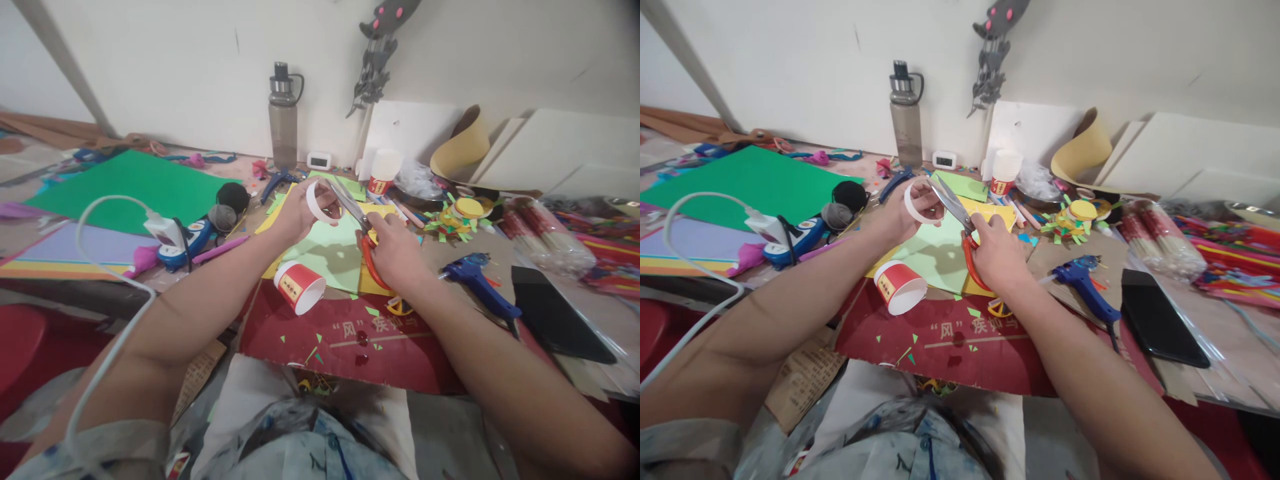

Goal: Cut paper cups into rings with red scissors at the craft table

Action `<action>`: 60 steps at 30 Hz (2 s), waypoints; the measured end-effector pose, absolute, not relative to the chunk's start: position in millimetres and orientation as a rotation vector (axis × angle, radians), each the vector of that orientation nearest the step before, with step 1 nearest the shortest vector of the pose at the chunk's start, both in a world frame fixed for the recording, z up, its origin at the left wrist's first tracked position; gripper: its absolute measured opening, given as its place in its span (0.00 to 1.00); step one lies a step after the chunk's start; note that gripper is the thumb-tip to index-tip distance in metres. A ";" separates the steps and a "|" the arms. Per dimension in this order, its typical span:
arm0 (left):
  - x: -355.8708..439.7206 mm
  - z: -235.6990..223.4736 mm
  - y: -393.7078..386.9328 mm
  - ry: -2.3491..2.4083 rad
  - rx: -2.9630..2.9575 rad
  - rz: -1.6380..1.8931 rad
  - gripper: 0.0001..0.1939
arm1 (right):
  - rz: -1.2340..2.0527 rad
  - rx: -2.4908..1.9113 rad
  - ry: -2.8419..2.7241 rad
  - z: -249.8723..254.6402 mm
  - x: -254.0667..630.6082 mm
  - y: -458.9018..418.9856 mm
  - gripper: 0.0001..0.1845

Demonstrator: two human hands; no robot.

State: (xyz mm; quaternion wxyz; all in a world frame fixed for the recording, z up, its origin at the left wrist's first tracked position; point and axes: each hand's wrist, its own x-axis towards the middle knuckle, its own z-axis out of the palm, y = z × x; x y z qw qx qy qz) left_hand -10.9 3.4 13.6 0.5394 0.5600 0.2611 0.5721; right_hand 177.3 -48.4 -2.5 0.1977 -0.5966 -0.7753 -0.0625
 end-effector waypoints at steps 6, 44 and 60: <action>-14.7 13.4 5.6 0.630 1.355 1.324 0.20 | -0.174 -1.688 -2.183 -1.6 177.8 -48.8 0.18; -17.9 12.4 8.1 0.635 1.418 1.433 0.17 | -0.200 -1.704 -2.207 -3.7 177.9 -46.0 0.18; -14.9 11.0 5.7 0.613 1.497 1.432 0.22 | -0.159 -1.696 -2.185 1.6 176.4 -48.3 0.20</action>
